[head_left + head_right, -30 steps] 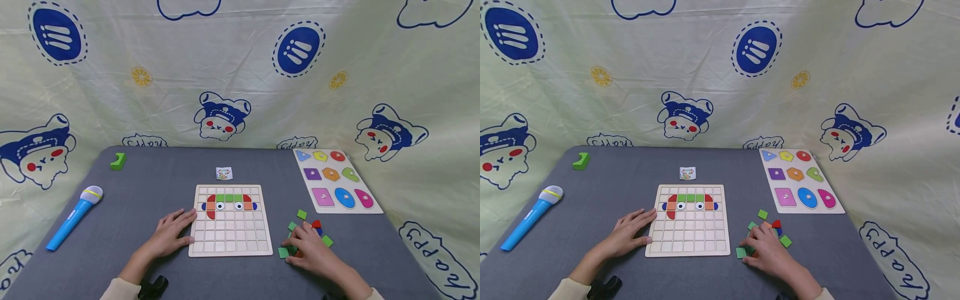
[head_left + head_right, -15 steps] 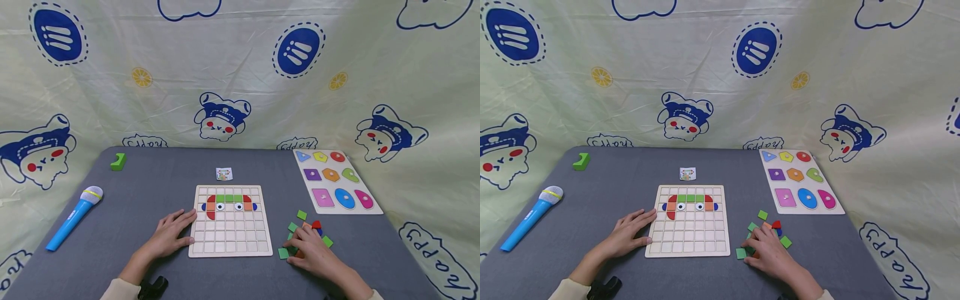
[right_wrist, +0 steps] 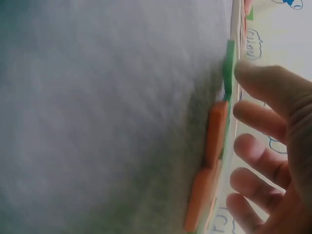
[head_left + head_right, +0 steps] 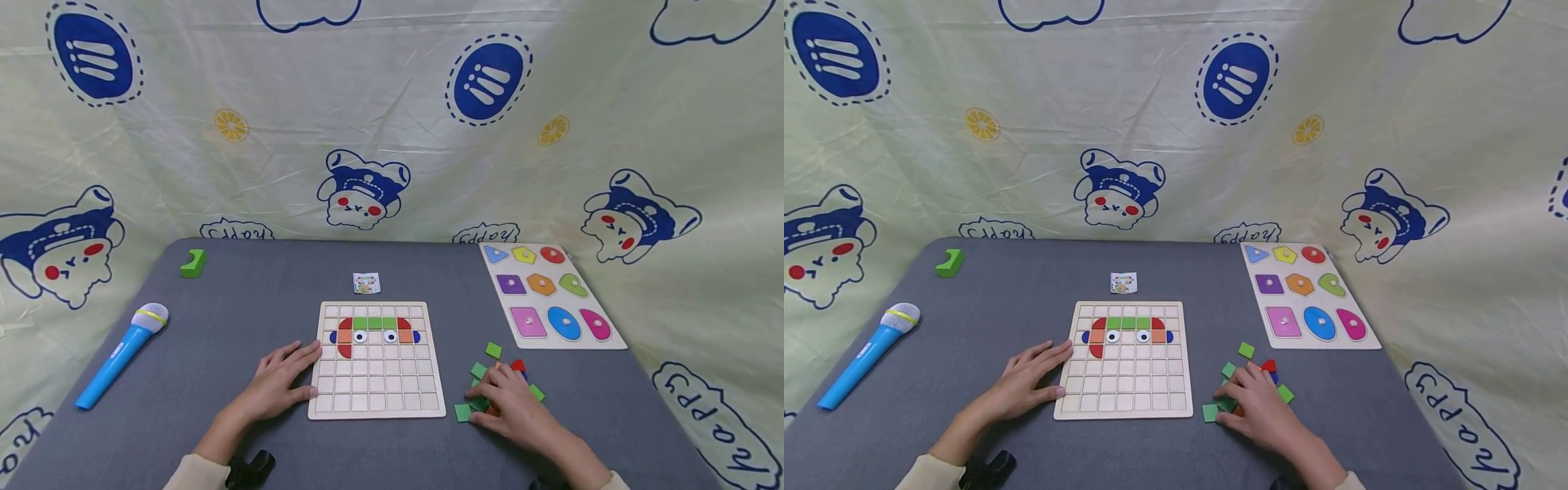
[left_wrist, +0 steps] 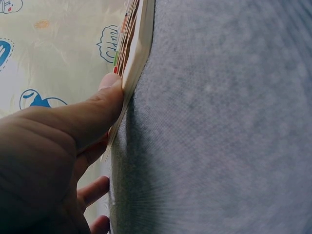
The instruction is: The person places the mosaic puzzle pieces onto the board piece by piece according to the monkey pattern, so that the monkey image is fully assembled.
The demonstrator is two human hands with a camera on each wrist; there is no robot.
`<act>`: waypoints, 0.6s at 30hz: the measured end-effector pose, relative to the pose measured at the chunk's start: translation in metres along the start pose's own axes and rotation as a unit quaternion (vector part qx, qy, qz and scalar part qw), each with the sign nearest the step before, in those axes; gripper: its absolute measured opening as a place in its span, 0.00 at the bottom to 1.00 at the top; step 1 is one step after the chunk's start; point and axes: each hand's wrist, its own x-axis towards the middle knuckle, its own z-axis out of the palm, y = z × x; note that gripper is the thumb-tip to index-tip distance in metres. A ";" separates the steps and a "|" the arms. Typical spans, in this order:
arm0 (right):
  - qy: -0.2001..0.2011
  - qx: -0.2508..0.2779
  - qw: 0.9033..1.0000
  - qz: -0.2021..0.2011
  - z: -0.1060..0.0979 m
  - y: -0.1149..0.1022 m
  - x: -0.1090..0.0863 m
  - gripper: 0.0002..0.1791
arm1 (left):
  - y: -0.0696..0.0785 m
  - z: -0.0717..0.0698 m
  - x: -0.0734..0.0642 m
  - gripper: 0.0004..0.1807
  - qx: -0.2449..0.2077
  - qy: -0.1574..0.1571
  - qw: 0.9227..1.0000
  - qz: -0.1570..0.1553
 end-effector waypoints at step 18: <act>0.064 -0.022 0.987 0.145 -0.010 0.052 0.030 0.18 | 0.000 -0.001 0.000 0.37 -0.001 -0.002 1.000 -0.004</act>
